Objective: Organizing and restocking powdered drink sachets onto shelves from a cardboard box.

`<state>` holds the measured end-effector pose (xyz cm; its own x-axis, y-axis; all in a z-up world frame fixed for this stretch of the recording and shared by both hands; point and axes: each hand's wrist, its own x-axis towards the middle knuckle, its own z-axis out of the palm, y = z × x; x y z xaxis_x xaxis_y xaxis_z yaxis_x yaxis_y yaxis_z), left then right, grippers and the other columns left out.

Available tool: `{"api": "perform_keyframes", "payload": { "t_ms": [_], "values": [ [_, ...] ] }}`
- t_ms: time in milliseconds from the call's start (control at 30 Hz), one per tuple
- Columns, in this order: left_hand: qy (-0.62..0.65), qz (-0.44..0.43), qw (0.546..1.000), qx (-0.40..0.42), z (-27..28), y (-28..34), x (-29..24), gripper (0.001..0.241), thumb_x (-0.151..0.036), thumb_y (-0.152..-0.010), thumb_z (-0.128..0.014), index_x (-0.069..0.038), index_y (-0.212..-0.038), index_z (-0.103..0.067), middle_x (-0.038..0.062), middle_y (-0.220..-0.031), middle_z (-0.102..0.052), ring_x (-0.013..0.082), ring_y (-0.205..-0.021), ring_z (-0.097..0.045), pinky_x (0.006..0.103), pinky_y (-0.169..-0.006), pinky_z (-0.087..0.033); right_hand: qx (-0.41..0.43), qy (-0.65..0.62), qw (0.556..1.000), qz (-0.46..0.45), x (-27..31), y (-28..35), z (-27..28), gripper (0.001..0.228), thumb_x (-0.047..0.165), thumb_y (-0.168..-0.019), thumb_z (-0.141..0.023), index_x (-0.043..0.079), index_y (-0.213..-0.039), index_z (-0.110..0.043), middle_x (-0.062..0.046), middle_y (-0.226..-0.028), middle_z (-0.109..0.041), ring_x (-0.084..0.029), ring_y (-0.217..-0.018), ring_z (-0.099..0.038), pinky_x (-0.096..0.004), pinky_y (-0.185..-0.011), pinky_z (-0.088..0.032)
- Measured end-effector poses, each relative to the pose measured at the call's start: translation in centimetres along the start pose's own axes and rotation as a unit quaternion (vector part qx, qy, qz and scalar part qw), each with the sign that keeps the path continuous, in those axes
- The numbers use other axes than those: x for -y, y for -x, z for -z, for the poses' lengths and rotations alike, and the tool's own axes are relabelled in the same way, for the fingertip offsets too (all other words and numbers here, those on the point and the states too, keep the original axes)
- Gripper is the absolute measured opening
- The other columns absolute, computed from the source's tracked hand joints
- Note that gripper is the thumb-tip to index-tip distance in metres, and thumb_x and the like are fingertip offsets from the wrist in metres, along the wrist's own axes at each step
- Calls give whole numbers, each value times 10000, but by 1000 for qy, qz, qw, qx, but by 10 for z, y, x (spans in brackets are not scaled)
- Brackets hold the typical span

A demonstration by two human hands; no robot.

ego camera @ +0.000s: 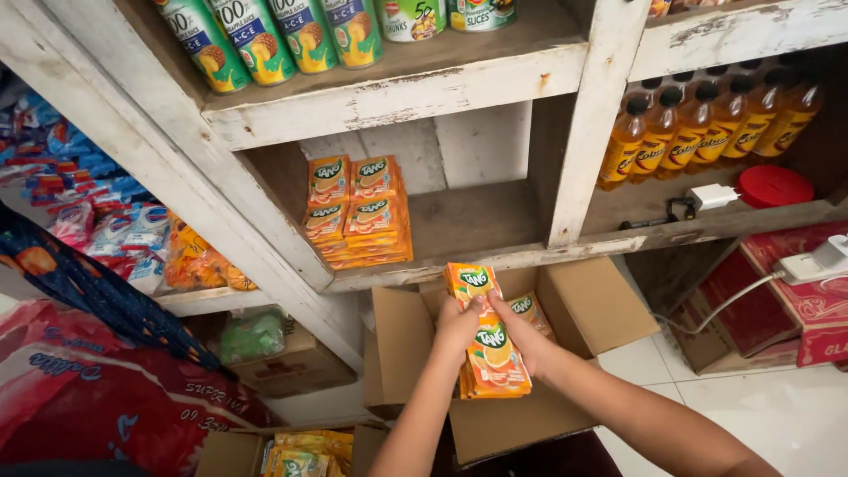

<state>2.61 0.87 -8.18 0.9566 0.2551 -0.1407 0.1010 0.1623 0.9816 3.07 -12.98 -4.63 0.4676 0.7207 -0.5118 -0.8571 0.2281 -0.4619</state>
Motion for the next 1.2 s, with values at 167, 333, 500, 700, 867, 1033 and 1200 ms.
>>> {"api": "perform_keyframes", "payload": {
  "t_ms": [167, 333, 500, 700, 867, 1033, 1200],
  "values": [
    [-26, 32, 999, 17, 9, -8, 1, 192, -127, -987, -640, 11, -1104, -703, 79, -965, -761, 158, -836, -705, 350, -747, -567, -1, -57, 998, 29, -13, -16, 9, 585, 622, -902, -587, 120, -1185, -693, -105, -1036, -781, -258, -824, -760, -456, -787, -626],
    [-23, 116, 993, -1, 25, -20, 21, 187, -119, -970, -662, 42, -1046, -722, 121, -962, -768, 199, -816, -728, 368, -715, -572, -16, -87, 996, 9, -19, -17, 7, 581, 587, -905, -621, 79, -1183, -676, -137, -1063, -775, -281, -842, -761, -481, -795, -621],
    [-1, 116, 993, 2, 27, -20, 31, 174, -97, -946, -659, 38, -1032, -728, 121, -944, -770, 215, -807, -728, 381, -706, -581, 2, -98, 995, 15, -30, -28, 20, 537, 546, -910, -640, 93, -1196, -671, -134, -1081, -774, -281, -873, -759, -485, -818, -620],
    [-64, 29, 998, 0, 30, -25, 51, 215, -17, -889, -603, 34, -1044, -742, 119, -942, -784, 214, -843, -751, 372, -750, -590, 9, -130, 991, -19, -50, -45, 23, 641, 642, -877, -610, 85, -1188, -674, -144, -1084, -765, -300, -904, -748, -503, -855, -606],
    [-326, 4, 938, -115, 24, 1, 9, 327, -75, -890, -745, 60, -1149, -599, 199, -1003, -715, 284, -910, -687, 408, -800, -544, 45, -130, 990, -5, -56, -45, 12, 695, 682, -853, -559, 84, -1187, -681, -152, -1079, -781, -296, -935, -756, -489, -877, -595],
    [-60, 30, 997, -39, 43, -6, 35, 225, -19, -923, -628, 37, -1136, -673, 153, -1043, -764, 230, -900, -748, 381, -760, -589, -12, -73, 997, 13, -50, -51, 20, 592, 600, -928, -592, 88, -1216, -661, -143, -1100, -749, -288, -886, -737, -484, -813, -617],
    [104, 117, 986, -52, 49, 2, 50, 220, -79, -946, -668, 9, -1147, -655, 143, -1042, -748, 250, -873, -729, 414, -750, -598, -82, 27, 993, 75, -31, -43, 18, 551, 461, -929, -662, 54, -1299, -620, -136, -1126, -755, -265, -947, -740, -470, -803, -635]
  ]
}}
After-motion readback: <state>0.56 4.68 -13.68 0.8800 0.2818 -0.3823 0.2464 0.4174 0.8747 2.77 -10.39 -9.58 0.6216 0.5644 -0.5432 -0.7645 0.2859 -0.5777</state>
